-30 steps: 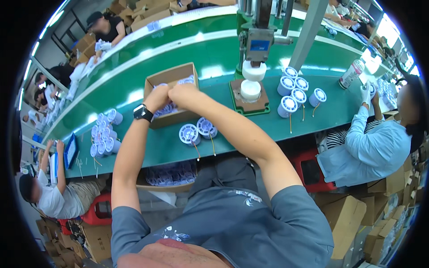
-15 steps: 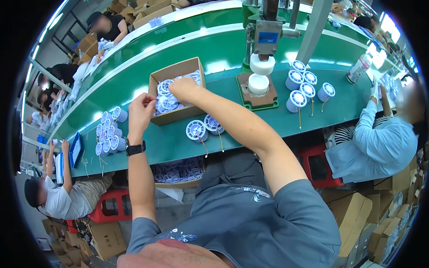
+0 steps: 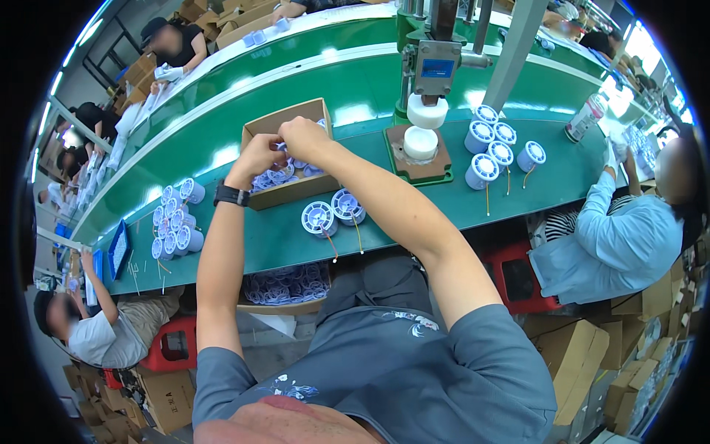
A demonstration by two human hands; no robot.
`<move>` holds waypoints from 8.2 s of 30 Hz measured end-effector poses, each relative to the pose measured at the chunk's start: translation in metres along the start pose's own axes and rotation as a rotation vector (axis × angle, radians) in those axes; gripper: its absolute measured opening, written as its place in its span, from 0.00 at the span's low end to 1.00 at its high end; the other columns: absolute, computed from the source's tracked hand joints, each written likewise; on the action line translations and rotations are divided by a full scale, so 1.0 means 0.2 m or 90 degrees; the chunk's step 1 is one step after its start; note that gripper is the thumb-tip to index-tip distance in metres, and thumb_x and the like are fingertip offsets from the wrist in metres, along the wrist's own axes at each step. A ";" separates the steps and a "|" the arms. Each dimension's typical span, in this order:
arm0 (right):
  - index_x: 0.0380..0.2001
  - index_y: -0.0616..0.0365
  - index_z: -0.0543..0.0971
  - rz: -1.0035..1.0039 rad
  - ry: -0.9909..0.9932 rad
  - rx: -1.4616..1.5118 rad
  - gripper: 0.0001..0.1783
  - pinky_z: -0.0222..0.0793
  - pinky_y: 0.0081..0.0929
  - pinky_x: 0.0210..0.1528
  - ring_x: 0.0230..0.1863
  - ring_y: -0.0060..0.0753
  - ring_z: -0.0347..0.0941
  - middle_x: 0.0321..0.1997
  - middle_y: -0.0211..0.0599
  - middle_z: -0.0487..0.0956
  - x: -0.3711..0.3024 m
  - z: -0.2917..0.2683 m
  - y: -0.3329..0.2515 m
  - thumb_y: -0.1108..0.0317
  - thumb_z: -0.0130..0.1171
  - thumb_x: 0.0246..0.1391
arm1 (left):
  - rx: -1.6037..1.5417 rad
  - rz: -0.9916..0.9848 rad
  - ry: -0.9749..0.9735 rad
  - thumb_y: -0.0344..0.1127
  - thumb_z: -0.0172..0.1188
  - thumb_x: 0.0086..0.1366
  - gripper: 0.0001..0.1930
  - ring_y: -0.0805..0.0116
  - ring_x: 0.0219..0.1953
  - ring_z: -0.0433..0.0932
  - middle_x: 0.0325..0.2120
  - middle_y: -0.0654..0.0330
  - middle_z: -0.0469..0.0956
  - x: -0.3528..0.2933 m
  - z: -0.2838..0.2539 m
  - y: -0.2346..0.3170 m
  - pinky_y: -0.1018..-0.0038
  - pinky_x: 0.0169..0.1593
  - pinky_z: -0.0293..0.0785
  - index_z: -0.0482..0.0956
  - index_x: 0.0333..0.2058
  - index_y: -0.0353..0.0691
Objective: Manually assembling electronic components by placing parts onto bases and using a press machine.
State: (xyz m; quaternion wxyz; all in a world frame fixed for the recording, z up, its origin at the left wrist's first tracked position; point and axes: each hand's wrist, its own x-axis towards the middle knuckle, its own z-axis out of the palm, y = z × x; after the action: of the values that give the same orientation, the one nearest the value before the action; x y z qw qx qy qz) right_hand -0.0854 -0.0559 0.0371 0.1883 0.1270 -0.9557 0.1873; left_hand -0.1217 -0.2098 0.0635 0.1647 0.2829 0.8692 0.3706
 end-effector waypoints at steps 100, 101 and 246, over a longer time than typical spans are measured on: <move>0.34 0.58 0.83 -0.023 0.120 0.155 0.11 0.73 0.31 0.43 0.41 0.38 0.75 0.43 0.32 0.83 -0.95 -0.35 -0.09 0.75 0.68 0.42 | 0.122 0.371 0.305 0.30 0.68 0.53 0.21 0.55 0.51 0.76 0.50 0.57 0.79 -0.73 0.56 -0.01 0.63 0.53 0.71 0.81 0.47 0.37; 0.33 0.58 0.83 -0.025 0.119 0.148 0.11 0.73 0.31 0.43 0.40 0.38 0.75 0.43 0.32 0.83 -0.95 -0.35 -0.09 0.75 0.68 0.43 | 0.120 0.373 0.304 0.30 0.68 0.53 0.20 0.55 0.51 0.76 0.50 0.57 0.79 -0.73 0.56 -0.02 0.63 0.53 0.71 0.81 0.47 0.37; 0.50 0.54 0.77 0.207 0.122 0.083 0.31 0.62 0.40 0.57 0.54 0.46 0.69 0.51 0.41 0.75 -1.20 -0.39 -0.02 0.69 0.71 0.37 | -0.079 0.218 0.238 0.34 0.74 0.49 0.43 0.60 0.53 0.75 0.52 0.52 0.74 -0.74 0.54 0.02 0.67 0.57 0.72 0.63 0.63 0.37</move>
State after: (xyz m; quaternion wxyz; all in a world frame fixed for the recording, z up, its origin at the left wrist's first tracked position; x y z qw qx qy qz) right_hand 0.1555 0.0125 0.0070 0.2369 -0.0354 -0.9272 0.2880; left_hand 0.0499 -0.2394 0.0043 -0.0469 0.3420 0.7994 0.4917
